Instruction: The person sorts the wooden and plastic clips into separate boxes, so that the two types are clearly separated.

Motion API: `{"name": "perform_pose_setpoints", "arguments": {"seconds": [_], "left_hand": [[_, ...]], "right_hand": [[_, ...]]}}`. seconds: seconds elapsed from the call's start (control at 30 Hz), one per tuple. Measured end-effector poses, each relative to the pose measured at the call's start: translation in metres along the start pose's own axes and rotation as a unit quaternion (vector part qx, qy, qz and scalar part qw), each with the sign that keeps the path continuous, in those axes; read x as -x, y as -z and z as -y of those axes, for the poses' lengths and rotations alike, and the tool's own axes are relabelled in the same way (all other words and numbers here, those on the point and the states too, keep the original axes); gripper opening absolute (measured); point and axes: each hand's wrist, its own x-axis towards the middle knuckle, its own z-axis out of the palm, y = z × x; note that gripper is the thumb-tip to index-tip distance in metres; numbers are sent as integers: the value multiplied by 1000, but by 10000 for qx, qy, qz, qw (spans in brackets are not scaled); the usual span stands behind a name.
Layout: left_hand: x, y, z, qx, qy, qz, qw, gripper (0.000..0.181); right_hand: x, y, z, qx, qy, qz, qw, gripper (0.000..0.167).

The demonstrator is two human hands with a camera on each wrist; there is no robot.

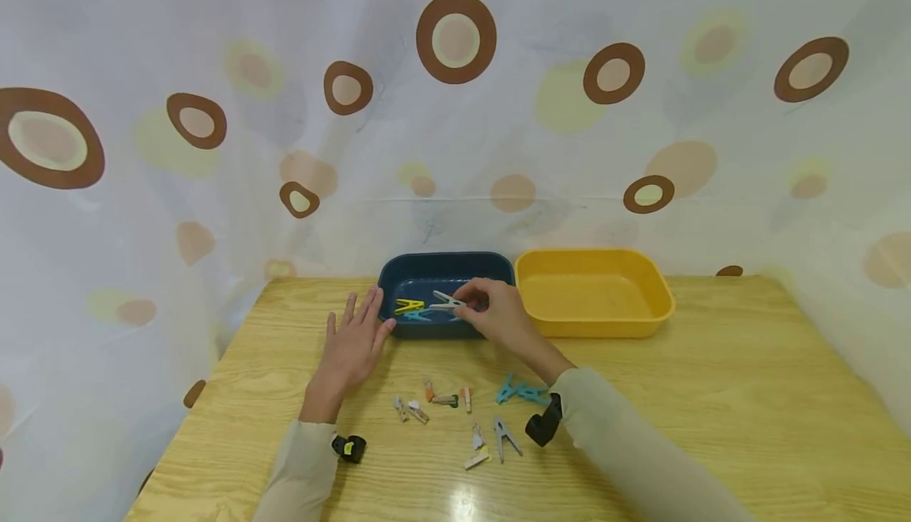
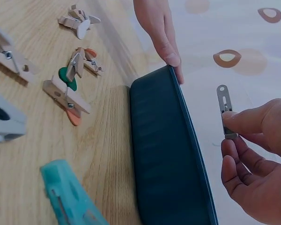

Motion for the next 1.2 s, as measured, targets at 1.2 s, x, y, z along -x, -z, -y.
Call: {"name": "perform_pose_setpoints", "arguments": {"seconds": [1.2], "left_hand": [[-2,-3,2,41,23,4,10000,66]], "right_hand": [[-69,-47,-9,-287,-951,103,9950,8]]}}
